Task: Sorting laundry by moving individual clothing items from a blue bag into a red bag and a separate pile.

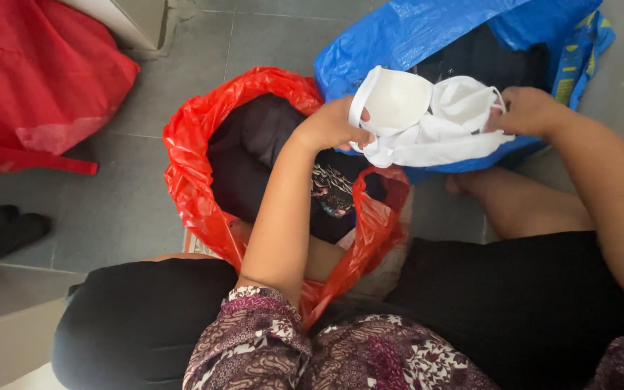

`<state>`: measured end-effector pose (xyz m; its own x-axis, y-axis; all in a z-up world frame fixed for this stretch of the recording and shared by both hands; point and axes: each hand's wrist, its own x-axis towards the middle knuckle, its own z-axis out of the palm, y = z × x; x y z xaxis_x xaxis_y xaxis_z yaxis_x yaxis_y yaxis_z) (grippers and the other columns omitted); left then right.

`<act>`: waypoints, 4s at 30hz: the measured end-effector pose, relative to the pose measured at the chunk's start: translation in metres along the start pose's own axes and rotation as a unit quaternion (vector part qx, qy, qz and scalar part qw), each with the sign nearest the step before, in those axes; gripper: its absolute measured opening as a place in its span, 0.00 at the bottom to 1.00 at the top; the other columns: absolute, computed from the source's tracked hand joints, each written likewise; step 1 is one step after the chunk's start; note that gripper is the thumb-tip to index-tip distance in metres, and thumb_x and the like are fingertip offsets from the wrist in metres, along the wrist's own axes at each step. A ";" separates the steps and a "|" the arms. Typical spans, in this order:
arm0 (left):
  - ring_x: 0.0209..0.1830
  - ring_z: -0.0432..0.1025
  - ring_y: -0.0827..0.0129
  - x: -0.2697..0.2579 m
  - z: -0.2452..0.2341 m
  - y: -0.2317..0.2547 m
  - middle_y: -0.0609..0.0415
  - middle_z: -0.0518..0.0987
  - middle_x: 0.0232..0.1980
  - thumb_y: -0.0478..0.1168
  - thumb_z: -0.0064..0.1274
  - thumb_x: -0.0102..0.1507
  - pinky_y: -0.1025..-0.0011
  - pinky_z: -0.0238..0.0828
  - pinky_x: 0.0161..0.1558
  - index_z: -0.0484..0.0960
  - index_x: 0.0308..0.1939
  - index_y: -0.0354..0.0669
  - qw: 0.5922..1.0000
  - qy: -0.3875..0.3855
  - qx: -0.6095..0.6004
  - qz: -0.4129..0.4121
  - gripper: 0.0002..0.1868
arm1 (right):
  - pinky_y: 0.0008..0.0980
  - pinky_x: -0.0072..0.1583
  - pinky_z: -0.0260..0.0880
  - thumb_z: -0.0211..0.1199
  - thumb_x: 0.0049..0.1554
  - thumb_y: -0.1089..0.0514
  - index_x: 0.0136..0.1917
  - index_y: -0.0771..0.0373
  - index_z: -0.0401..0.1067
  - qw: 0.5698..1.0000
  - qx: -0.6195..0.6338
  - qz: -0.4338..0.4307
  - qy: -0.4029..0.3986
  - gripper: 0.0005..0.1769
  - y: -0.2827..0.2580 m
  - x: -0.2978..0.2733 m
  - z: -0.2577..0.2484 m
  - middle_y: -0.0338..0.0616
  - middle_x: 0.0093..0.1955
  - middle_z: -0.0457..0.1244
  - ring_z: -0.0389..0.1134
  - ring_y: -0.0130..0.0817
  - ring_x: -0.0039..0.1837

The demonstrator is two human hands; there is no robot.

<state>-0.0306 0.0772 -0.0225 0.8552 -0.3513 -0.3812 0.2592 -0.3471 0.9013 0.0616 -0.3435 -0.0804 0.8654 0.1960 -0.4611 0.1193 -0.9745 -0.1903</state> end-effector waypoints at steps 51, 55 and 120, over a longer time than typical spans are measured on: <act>0.38 0.77 0.74 -0.020 -0.010 0.032 0.53 0.80 0.39 0.42 0.58 0.66 0.78 0.76 0.41 0.75 0.48 0.39 0.932 0.096 -0.093 0.337 0.12 | 0.26 0.77 0.76 0.46 0.82 0.61 0.83 0.43 0.58 0.810 0.509 -0.253 0.142 0.21 0.025 -0.048 -0.095 0.38 0.72 0.63 0.68 0.21 0.58; 0.36 0.71 0.80 -0.024 -0.004 0.046 0.59 0.77 0.38 0.40 0.56 0.69 0.81 0.69 0.39 0.75 0.51 0.43 0.898 0.111 -0.109 0.412 0.09 | 0.30 0.87 0.69 0.47 0.80 0.52 0.82 0.38 0.58 0.785 0.522 -0.320 0.091 0.20 0.032 -0.047 -0.111 0.30 0.82 0.57 0.64 0.18 0.70; 0.36 0.71 0.68 0.053 0.071 0.018 0.54 0.76 0.39 0.30 0.56 0.60 0.73 0.72 0.42 0.86 0.39 0.39 0.916 0.306 -0.081 0.247 0.06 | 0.30 0.68 0.76 0.69 0.77 0.78 0.62 0.67 0.66 0.832 0.365 -0.263 0.323 0.15 -0.082 -0.101 -0.092 0.52 0.61 0.66 0.70 0.34 0.58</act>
<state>-0.0129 -0.0094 -0.0407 0.9648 0.1389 0.2232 -0.2063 -0.1264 0.9703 0.0096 -0.2935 0.0618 0.8962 0.2444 0.3703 0.4410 -0.3991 -0.8039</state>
